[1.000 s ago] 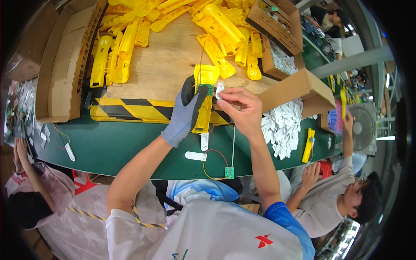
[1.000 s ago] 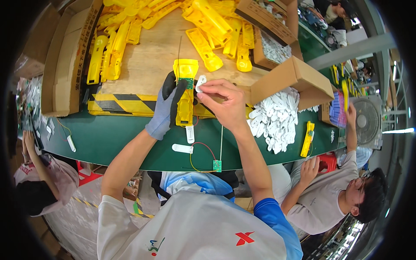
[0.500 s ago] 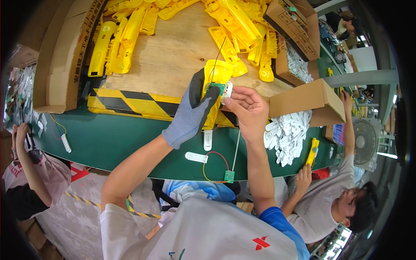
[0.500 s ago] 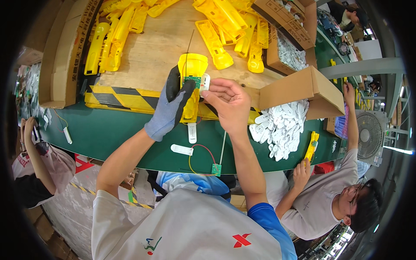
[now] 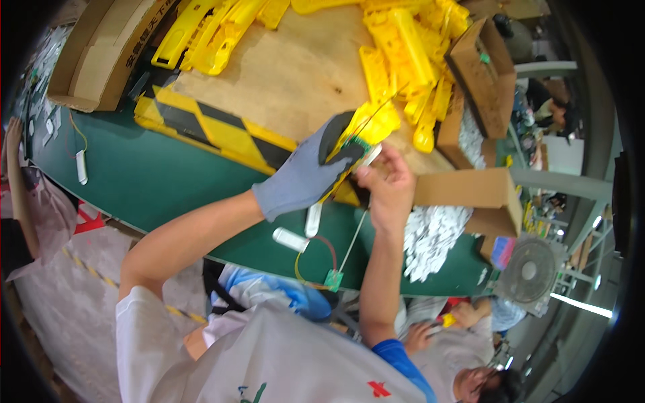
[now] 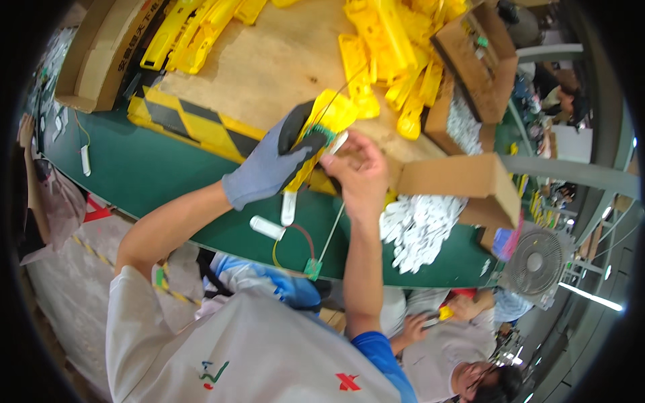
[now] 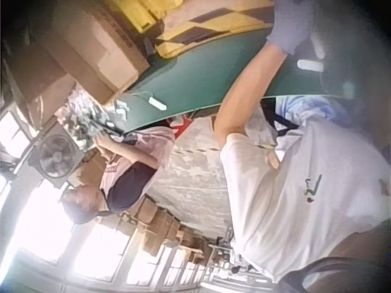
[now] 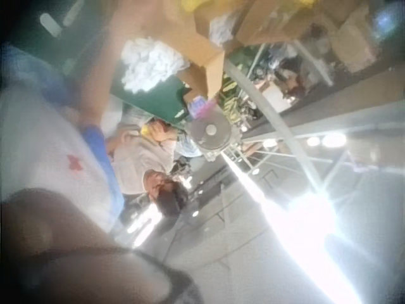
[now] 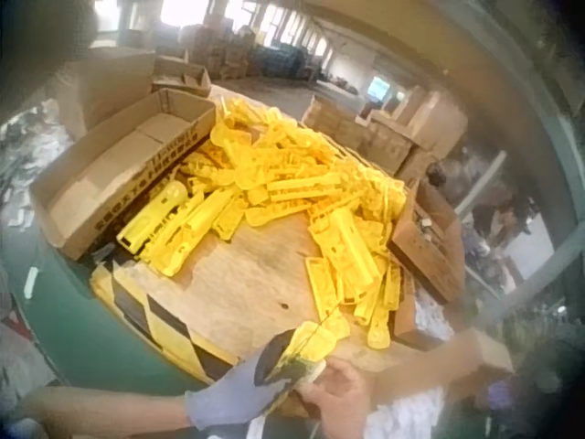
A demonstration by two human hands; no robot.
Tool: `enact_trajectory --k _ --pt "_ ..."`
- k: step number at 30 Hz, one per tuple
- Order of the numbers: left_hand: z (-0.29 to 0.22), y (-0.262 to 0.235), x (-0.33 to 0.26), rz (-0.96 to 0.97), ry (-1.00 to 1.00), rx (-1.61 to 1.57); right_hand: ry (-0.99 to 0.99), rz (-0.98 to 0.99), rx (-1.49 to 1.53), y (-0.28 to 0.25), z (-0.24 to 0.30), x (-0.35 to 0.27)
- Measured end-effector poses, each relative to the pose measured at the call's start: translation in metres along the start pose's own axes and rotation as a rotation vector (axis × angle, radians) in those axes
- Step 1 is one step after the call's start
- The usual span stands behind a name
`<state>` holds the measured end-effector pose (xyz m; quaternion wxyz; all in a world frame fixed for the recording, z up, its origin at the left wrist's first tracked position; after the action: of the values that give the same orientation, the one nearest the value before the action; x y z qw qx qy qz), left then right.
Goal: The person assembles flashlights by fitting circuit boards, attached wires, and switch pieces into yellow plastic casings by hand.
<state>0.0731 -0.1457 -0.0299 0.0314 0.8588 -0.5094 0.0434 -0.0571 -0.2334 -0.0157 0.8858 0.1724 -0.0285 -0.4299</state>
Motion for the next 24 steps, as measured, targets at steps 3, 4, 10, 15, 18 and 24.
enact_trajectory --k 3,4,10,15,18,24 --pt "0.007 -0.007 -0.008 -0.014 -0.009 -0.028 -0.045 0.020 -0.002 0.010 -0.006 -0.002" --pt "0.003 -0.009 -0.011 0.009 -0.041 0.053 -0.064 0.016 -0.026 0.013 -0.004 -0.005" --pt "-0.011 -0.010 -0.009 -0.089 0.070 0.167 -0.185 0.042 -0.093 0.019 -0.005 -0.007" --pt "-0.010 -0.005 -0.009 0.042 0.091 0.193 -0.139 0.020 0.026 0.012 -0.011 -0.008" --pt "-0.006 -0.001 -0.008 0.012 0.123 0.217 -0.122 0.075 0.076 0.010 -0.009 -0.008" --pt "-0.007 -0.004 -0.008 0.036 0.048 0.221 -0.054 0.095 0.114 0.012 -0.017 -0.007"
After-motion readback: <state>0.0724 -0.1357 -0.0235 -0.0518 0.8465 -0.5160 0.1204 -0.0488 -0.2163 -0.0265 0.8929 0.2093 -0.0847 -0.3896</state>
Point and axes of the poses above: each hand's wrist, its own x-axis towards the middle knuckle, its own y-axis out of the palm, z = x × y, the point moved 5 cm from there along x, towards the middle knuckle, and after that the axes turned 15 degrees about x, right-handed, at the moved point
